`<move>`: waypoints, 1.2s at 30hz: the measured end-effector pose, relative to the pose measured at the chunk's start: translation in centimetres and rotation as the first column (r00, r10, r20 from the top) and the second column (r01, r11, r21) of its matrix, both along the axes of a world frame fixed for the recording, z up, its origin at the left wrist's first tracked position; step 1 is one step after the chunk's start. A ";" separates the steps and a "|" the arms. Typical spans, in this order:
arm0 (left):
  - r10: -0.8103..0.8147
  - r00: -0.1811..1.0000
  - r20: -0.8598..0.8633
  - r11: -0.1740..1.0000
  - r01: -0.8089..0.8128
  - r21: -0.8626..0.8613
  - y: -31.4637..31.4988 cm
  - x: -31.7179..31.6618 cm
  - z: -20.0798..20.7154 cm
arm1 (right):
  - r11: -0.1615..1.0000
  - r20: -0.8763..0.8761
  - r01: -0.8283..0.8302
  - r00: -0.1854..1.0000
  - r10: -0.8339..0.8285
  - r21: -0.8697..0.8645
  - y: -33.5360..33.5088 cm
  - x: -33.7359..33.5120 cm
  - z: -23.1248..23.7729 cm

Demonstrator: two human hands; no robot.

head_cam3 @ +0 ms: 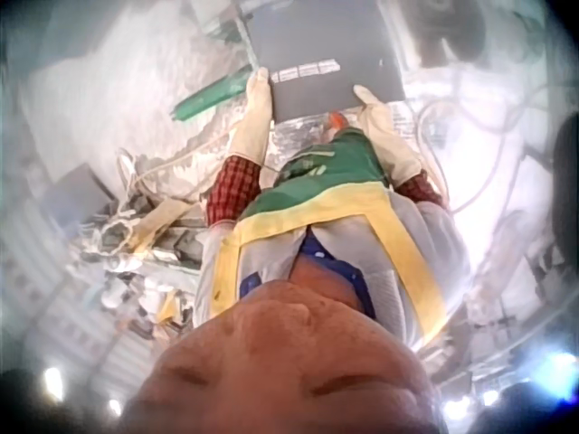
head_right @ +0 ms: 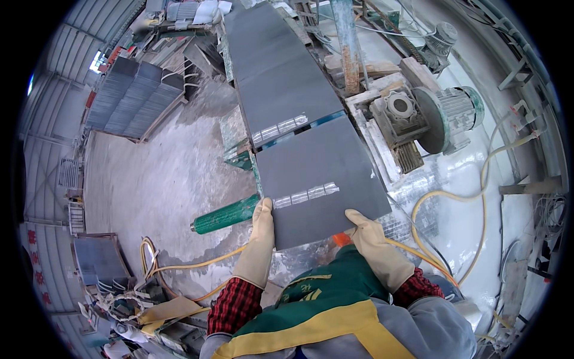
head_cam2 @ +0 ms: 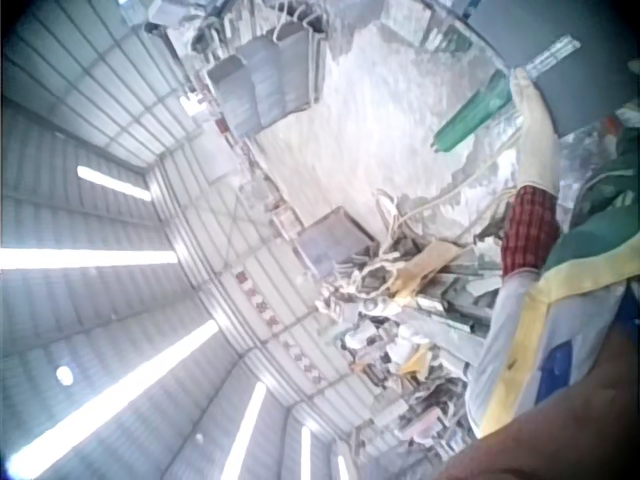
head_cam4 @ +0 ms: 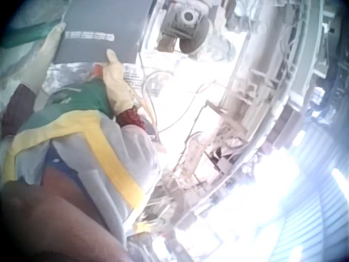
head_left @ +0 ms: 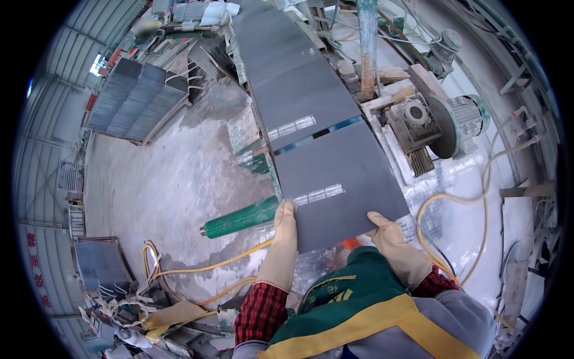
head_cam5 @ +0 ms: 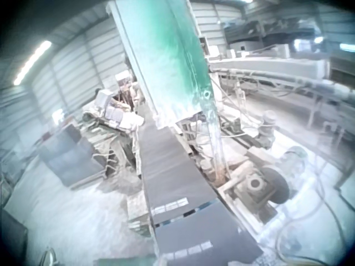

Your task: The person repeatedly picks up gray rectangular metal sheets from a conveyor belt and places them onto a nearby stack. The person wears gloves and handles the sheets one at a time throughout the clip.

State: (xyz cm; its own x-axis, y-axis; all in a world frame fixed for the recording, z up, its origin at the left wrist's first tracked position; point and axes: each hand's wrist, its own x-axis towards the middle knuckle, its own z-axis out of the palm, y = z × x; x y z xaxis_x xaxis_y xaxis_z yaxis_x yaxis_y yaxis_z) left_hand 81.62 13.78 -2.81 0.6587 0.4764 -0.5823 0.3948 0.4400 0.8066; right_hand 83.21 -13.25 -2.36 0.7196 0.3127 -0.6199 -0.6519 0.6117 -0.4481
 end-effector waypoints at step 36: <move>0.398 0.902 -0.169 0.916 -0.381 0.125 6.7 -39.9 -1.7 | 0.794 0.376 -0.346 0.739 0.559 -0.499 -0.9 3.6 -10.6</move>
State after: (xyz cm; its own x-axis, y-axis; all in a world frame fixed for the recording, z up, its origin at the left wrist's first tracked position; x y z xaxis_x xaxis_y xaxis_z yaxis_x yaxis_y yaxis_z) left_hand 41.75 20.46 -4.48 0.2931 0.7265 -0.6216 0.3534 0.5218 0.7765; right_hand 86.78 -14.12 -12.93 0.7818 0.5024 -0.3693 -0.4348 0.0147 -0.9004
